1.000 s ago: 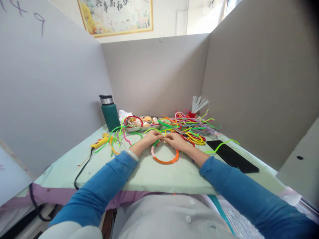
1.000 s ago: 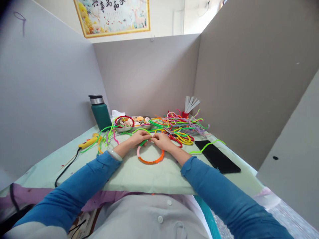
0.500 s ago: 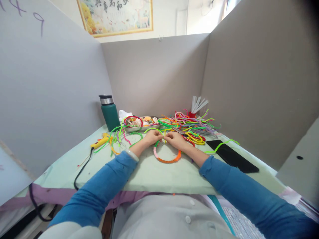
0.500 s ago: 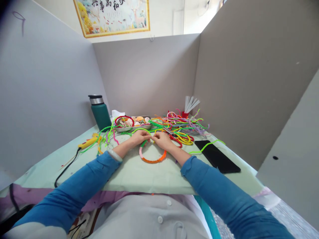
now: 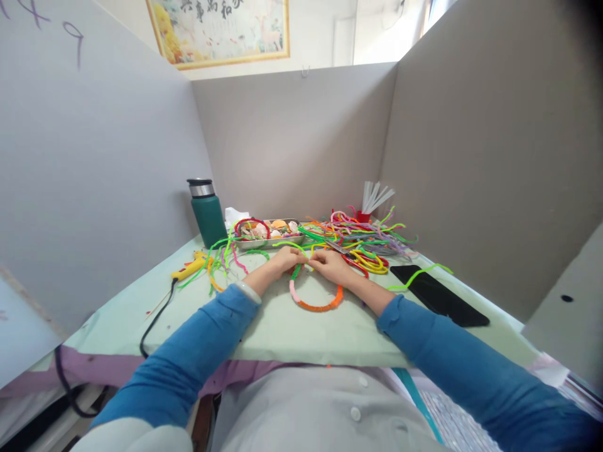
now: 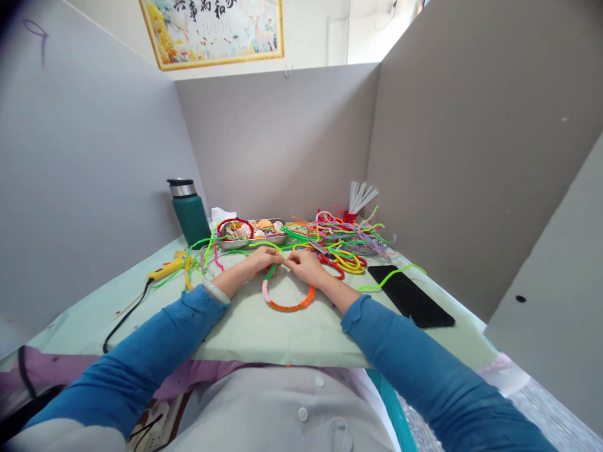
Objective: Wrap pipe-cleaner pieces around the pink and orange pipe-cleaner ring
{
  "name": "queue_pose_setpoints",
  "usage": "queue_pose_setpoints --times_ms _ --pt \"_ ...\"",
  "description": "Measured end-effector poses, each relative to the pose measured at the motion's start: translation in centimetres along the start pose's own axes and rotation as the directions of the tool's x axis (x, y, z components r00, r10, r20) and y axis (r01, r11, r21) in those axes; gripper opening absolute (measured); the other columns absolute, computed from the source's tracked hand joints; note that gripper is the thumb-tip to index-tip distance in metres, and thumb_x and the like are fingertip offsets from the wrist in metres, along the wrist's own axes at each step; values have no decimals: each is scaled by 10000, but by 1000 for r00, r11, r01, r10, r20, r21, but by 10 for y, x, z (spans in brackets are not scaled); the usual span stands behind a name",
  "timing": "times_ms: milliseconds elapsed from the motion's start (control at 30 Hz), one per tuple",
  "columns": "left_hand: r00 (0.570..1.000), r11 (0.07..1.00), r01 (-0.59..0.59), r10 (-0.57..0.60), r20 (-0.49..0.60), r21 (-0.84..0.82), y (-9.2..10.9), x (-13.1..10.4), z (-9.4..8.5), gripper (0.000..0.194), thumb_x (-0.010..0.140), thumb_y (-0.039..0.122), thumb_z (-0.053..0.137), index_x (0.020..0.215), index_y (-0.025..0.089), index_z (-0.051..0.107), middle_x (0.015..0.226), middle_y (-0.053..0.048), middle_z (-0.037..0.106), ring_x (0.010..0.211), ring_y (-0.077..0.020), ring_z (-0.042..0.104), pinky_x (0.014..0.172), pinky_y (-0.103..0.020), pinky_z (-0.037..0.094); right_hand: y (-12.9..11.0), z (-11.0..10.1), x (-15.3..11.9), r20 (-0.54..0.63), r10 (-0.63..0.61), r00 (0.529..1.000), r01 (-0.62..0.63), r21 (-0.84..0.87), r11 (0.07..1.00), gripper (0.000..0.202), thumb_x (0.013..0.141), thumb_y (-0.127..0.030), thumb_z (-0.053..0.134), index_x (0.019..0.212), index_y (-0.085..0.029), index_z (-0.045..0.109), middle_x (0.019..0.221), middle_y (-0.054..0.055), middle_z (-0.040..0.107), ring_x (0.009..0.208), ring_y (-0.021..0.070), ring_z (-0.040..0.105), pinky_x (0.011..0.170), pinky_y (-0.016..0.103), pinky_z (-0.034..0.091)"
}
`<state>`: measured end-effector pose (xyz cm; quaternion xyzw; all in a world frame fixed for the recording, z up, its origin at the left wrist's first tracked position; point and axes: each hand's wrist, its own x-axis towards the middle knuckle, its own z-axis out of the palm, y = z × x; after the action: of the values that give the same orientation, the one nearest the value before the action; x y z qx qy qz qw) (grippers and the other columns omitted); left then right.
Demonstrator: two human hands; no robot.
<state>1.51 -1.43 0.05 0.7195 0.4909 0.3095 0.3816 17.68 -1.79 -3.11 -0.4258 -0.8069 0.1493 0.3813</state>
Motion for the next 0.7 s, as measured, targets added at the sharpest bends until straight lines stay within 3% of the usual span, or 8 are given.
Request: queue_pose_setpoints --times_ms 133,333,700 --pt "990 987 -99 111 -90 123 -5 5 3 211 636 316 576 629 105 570 509 15 488 421 -53 375 406 -191 266 7 2 4 -13 91 996 -89 110 990 302 732 -410 470 656 -136 571 569 -4 526 514 85 407 478 201 274" --pt "917 910 -261 337 -212 322 -11 14 3 204 641 317 580 701 123 595 689 -23 595 605 -96 496 552 -201 369 9 4 5 12 213 977 -204 346 916 314 686 -443 517 653 -132 545 497 -31 456 419 58 343 403 191 256" --pt "847 788 -362 501 -178 498 -11 13 3 177 708 266 524 765 143 637 729 -22 626 622 -94 500 590 -202 359 7 0 6 103 269 958 -281 546 790 306 644 -433 577 680 -132 535 495 -44 453 366 32 305 343 178 189"
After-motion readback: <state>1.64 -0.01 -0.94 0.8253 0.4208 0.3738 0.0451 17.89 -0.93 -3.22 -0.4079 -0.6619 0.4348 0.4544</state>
